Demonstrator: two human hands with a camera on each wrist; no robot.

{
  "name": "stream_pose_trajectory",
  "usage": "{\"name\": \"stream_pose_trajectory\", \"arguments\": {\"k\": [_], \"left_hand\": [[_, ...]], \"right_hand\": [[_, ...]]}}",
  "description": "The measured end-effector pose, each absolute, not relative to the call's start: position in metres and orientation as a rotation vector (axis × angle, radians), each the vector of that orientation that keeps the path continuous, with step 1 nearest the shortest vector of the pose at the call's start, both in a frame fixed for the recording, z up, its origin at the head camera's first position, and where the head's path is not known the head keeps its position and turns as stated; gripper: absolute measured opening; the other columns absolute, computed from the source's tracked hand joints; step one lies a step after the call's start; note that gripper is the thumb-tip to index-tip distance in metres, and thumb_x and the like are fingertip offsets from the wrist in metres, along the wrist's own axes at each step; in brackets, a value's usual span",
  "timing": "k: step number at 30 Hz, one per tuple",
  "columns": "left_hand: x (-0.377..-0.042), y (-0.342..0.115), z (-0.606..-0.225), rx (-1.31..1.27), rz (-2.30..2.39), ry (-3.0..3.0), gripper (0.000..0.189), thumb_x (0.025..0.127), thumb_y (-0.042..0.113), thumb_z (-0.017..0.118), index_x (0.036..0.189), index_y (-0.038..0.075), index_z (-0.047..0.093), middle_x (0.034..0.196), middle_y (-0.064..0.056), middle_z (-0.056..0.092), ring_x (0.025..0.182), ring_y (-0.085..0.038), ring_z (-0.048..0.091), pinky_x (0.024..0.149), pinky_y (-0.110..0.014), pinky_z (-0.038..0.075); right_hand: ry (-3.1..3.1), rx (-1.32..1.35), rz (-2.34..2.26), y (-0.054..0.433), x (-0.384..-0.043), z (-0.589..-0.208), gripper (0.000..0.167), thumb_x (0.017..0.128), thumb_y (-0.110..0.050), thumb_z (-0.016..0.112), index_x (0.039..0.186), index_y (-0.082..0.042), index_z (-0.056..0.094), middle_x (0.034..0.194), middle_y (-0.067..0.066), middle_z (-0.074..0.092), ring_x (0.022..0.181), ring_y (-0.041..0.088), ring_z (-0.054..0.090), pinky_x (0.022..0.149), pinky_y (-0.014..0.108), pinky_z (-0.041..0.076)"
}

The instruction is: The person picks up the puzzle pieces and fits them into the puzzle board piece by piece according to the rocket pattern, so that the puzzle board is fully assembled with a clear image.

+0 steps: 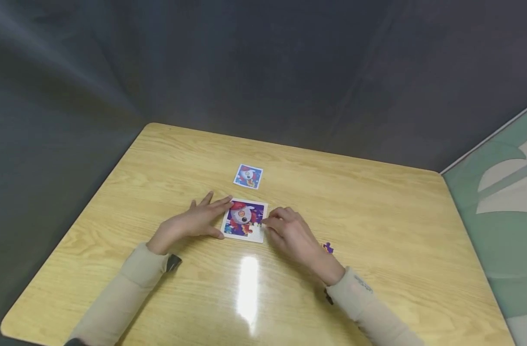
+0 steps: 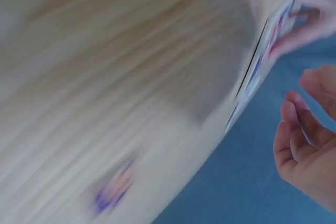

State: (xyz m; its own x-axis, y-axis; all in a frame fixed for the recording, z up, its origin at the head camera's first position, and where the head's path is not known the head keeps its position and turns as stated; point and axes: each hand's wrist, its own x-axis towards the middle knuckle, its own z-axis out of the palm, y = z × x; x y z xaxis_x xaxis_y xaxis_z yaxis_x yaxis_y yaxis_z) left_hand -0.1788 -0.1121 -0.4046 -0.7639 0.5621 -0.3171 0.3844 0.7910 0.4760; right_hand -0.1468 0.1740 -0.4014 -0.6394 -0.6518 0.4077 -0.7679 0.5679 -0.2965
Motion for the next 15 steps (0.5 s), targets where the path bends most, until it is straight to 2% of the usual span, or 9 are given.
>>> {"name": "stream_pose_trajectory", "arguments": {"k": [3, 8, 9, 11, 12, 14, 15], "left_hand": [[-0.18, -0.112, -0.404, 0.701, 0.532, 2.529, 0.093, 0.082, 0.039, 0.073, 0.155, 0.016, 0.019, 0.161, 0.001, 0.007, 0.141, -0.048, -0.008, 0.1, -0.077, -0.001], [-0.18, -0.112, -0.404, 0.708, 0.551, 2.522, 0.092, 0.082, 0.039, 0.073, 0.154, 0.015, 0.021, 0.161, 0.001, 0.008, 0.141, -0.048, -0.008, 0.099, -0.077, -0.001], [-0.179, -0.112, -0.404, 0.711, 0.554, 2.52, 0.092, 0.082, 0.039, 0.073, 0.154, 0.014, 0.021, 0.161, 0.0, 0.008, 0.141, -0.048, -0.008, 0.099, -0.078, -0.001], [-0.179, -0.111, -0.403, 0.713, 0.561, 2.52, 0.092, 0.082, 0.039, 0.073, 0.154, 0.014, 0.021, 0.161, 0.0, 0.008, 0.141, -0.049, -0.007, 0.099, -0.078, -0.001], [-0.179, -0.111, -0.403, 0.714, 0.565, 2.52, 0.092, 0.082, 0.038, 0.073, 0.154, 0.014, 0.021, 0.161, 0.0, 0.008, 0.141, -0.049, -0.007, 0.099, -0.078, -0.001], [-0.178, -0.111, -0.402, 0.715, 0.57, 2.519, 0.092, 0.082, 0.038, 0.073, 0.154, 0.014, 0.021, 0.161, -0.001, 0.008, 0.141, -0.049, -0.007, 0.099, -0.078, -0.001], [-0.178, -0.111, -0.402, 0.715, 0.574, 2.518, 0.092, 0.082, 0.038, 0.073, 0.154, 0.014, 0.021, 0.161, -0.001, 0.008, 0.141, -0.049, -0.007, 0.098, -0.078, -0.002]], "right_hand": [[-2.546, 1.096, 0.663, 0.211, -0.145, -0.399, 0.024, 0.076, 0.007, 0.075, 0.098, -0.001, 0.074, 0.098, 0.009, 0.065, 0.085, 0.02, 0.058, 0.065, 0.032, 0.053], [-2.63, 0.979, 0.628, 0.274, -0.134, -0.403, 0.029, 0.071, 0.011, 0.077, 0.097, -0.002, 0.074, 0.097, 0.009, 0.068, 0.084, 0.021, 0.059, 0.062, 0.035, 0.053], [-2.655, 0.961, 0.634, 0.284, -0.129, -0.404, 0.03, 0.071, 0.01, 0.077, 0.098, -0.002, 0.074, 0.098, 0.009, 0.069, 0.085, 0.021, 0.061, 0.068, 0.039, 0.054], [-2.708, 0.933, 0.636, 0.3, -0.122, -0.406, 0.031, 0.072, 0.007, 0.077, 0.102, -0.002, 0.073, 0.1, 0.008, 0.07, 0.086, 0.02, 0.061, 0.07, 0.04, 0.055], [-2.737, 0.917, 0.651, 0.305, -0.119, -0.407, 0.032, 0.073, 0.006, 0.077, 0.103, -0.002, 0.072, 0.101, 0.008, 0.07, 0.088, 0.021, 0.062, 0.076, 0.044, 0.055], [-2.775, 0.894, 0.656, 0.312, -0.112, -0.409, 0.033, 0.074, 0.001, 0.078, 0.106, -0.002, 0.071, 0.104, 0.007, 0.07, 0.089, 0.019, 0.063, 0.08, 0.044, 0.054], [-2.793, 0.878, 0.666, 0.313, -0.109, -0.409, 0.035, 0.074, 0.0, 0.079, 0.107, -0.002, 0.071, 0.105, 0.007, 0.07, 0.091, 0.02, 0.063, 0.085, 0.047, 0.052]]}}
